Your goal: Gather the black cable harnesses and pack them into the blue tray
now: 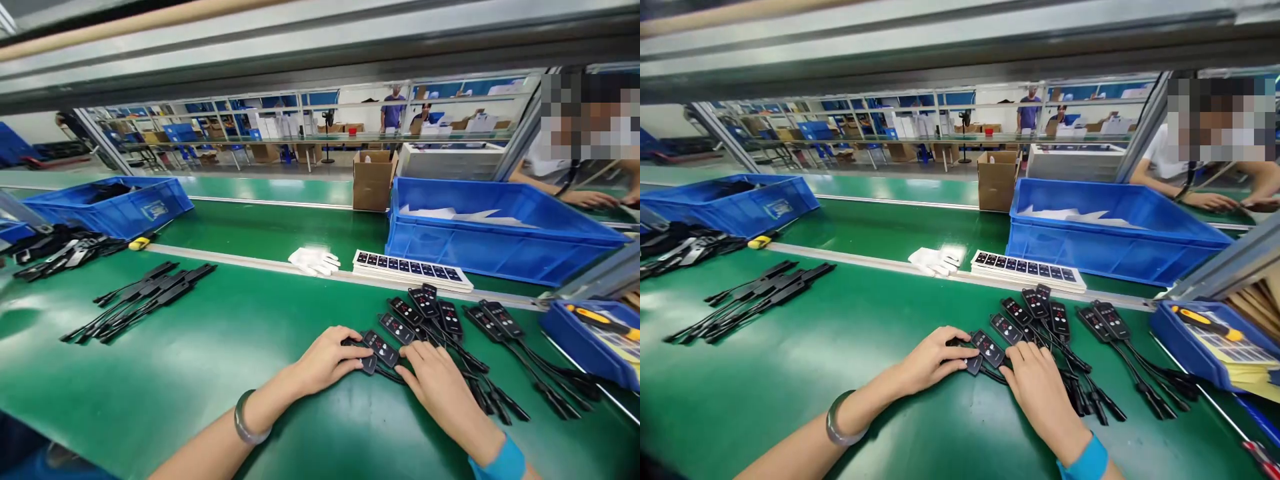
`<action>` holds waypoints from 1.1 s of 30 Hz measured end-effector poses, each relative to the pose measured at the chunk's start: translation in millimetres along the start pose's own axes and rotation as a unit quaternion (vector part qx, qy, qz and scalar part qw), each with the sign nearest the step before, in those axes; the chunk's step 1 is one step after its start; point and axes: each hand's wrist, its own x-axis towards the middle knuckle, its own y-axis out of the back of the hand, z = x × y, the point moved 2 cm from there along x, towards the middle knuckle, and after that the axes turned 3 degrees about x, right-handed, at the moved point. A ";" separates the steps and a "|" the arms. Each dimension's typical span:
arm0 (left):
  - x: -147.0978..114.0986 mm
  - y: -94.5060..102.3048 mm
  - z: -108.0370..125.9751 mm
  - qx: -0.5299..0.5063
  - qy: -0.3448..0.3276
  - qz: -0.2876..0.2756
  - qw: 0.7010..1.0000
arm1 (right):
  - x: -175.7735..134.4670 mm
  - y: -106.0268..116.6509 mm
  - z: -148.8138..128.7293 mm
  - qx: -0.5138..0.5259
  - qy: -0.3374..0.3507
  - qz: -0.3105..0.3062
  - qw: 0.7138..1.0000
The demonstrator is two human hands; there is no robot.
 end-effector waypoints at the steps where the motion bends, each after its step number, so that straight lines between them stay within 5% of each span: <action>1: -1.0 -1.0 0.4 -0.010 0.007 0.004 1.000 | -1.6 -1.9 0.0 0.021 0.002 -0.005 1.000; 5: -3.9 -5.7 3.5 -0.070 0.025 0.041 0.996 | -3.8 -1.2 -7.9 0.089 -0.024 -0.018 0.996; 10: 0.5 -6.9 7.9 0.011 -0.004 0.016 1.000 | -3.7 9.0 -17.3 0.199 -0.030 -0.055 0.978; 14: 4.3 -6.5 13.2 -0.003 -0.031 -0.031 0.999 | -1.5 13.8 7.3 0.011 -0.073 0.012 0.997; 17: 5.5 -10.4 19.3 0.006 -0.048 -0.058 0.997 | 0.6 9.6 18.3 -0.094 -0.079 0.003 0.992; 24: 6.3 -15.7 21.2 0.073 -0.069 -0.052 0.994 | 1.0 12.1 -6.5 0.101 -0.019 -0.030 0.994; 28: 5.3 -13.7 16.1 0.031 -0.074 -0.038 0.996 | 6.9 40.6 -7.4 0.157 -0.017 0.023 0.987; 33: 3.9 -13.0 13.8 -0.020 -0.073 -0.026 0.997 | 10.6 101.1 -41.9 0.042 0.129 -0.004 0.991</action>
